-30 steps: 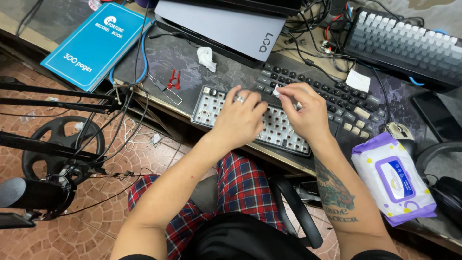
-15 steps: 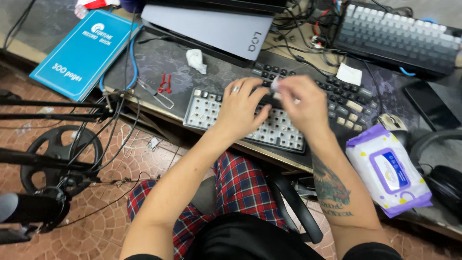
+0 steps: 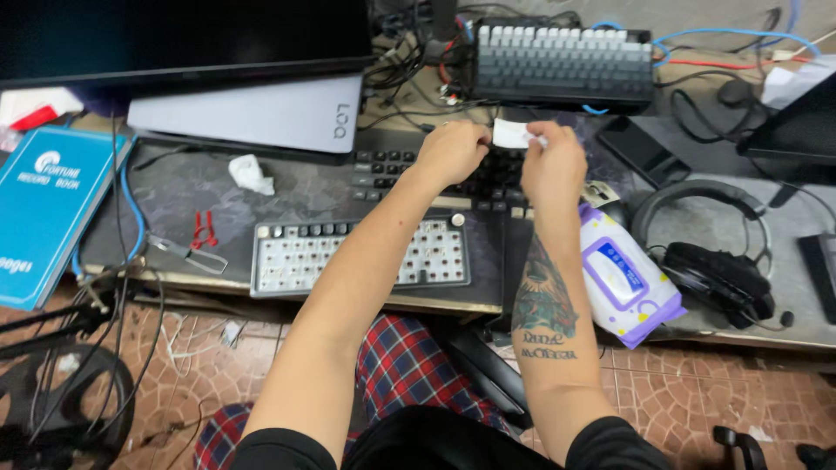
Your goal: The person sits cross-legged and cleans individual keyboard keycaps using a white wipe. They pick up keycaps from a tray, wipe them thoroughly, and place them back into the tray.
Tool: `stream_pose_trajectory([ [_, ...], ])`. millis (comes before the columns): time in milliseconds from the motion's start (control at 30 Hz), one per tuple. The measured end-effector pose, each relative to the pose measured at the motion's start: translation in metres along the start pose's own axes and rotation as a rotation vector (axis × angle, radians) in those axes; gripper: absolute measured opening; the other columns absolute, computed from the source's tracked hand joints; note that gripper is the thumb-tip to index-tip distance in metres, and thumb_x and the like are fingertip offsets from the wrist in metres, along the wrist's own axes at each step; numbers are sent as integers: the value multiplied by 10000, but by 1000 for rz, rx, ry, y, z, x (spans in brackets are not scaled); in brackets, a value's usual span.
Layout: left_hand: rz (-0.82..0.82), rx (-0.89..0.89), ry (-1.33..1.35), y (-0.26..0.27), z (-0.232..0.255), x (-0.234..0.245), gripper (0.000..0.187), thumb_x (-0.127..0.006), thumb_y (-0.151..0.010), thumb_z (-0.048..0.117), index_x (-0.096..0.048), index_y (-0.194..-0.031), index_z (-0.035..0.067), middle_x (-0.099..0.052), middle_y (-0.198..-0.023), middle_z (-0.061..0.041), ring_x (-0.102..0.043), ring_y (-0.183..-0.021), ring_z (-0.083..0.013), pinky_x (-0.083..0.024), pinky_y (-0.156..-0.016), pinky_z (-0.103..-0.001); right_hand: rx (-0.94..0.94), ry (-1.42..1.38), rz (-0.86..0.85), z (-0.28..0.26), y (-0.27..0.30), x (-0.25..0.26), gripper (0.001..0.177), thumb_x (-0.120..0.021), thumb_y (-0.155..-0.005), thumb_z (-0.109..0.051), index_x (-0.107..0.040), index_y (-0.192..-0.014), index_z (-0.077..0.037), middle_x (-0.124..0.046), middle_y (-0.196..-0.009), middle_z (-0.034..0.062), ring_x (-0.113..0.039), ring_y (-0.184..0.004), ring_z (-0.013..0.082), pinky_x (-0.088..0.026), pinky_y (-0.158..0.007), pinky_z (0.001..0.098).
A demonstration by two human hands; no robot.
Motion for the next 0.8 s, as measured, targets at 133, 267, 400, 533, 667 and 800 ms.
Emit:
stream_pose_trajectory([
  [133,-50,-16,-128,-16,-8,-25,213,-676,-838,149,-793,-1016,163,-738,-980,-175,-703,-940,-380,-555,-812,-515,-23,-21,-47,-4,1,-7,145,-687,-929,-86,-738,-1063,-110,-679,-1006,174,-667,-937,415,-524,-798,493],
  [267,-70,-41,-222,-25,-13,-37,186,-710,-793,159,-787,-959,129,-723,-963,-185,-702,-938,-383,-567,-799,-504,-37,-35,-79,-12,2,-10,168,-678,-920,-83,-734,-1076,-110,-680,-1046,166,-667,-932,414,-524,-789,492],
  [400,7,-163,-347,-27,-7,-44,85,-710,-823,86,-784,-861,101,-716,-1012,-166,-708,-959,-353,-590,-799,-470,-60,-35,-119,-19,2,-13,177,-675,-912,-84,-736,-1076,-110,-684,-1058,161,-673,-917,407,-520,-779,493],
  [533,-21,-181,-345,-26,-3,-42,180,-762,-740,113,-747,-903,37,-706,-1038,-166,-695,-969,-355,-588,-784,-458,-30,-78,-105,-24,2,-10,180,-683,-921,-87,-733,-1094,-99,-688,-1071,156,-678,-932,403,-529,-798,480],
  [667,4,-125,-267,-20,-2,-27,333,-801,-659,155,-715,-961,44,-716,-1014,-163,-687,-984,-364,-564,-821,-485,24,-136,-38,-35,3,-2,179,-692,-924,-75,-727,-1100,-77,-691,-1091,158,-682,-953,397,-538,-811,461],
  [800,3,-49,-187,-18,-5,-13,284,-788,-723,166,-690,-973,74,-733,-953,-172,-695,-957,-375,-546,-844,-505,34,-236,18,-46,2,8,205,-672,-942,-65,-712,-1142,-65,-692,-1124,152,-691,-978,381,-546,-826,440],
])
Point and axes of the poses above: each hand's wrist, its own y-axis away from the middle knuckle, its own x-axis out of the back of the hand, z = x × y, the point moved 9 cm from there along -y, towards the middle knuckle
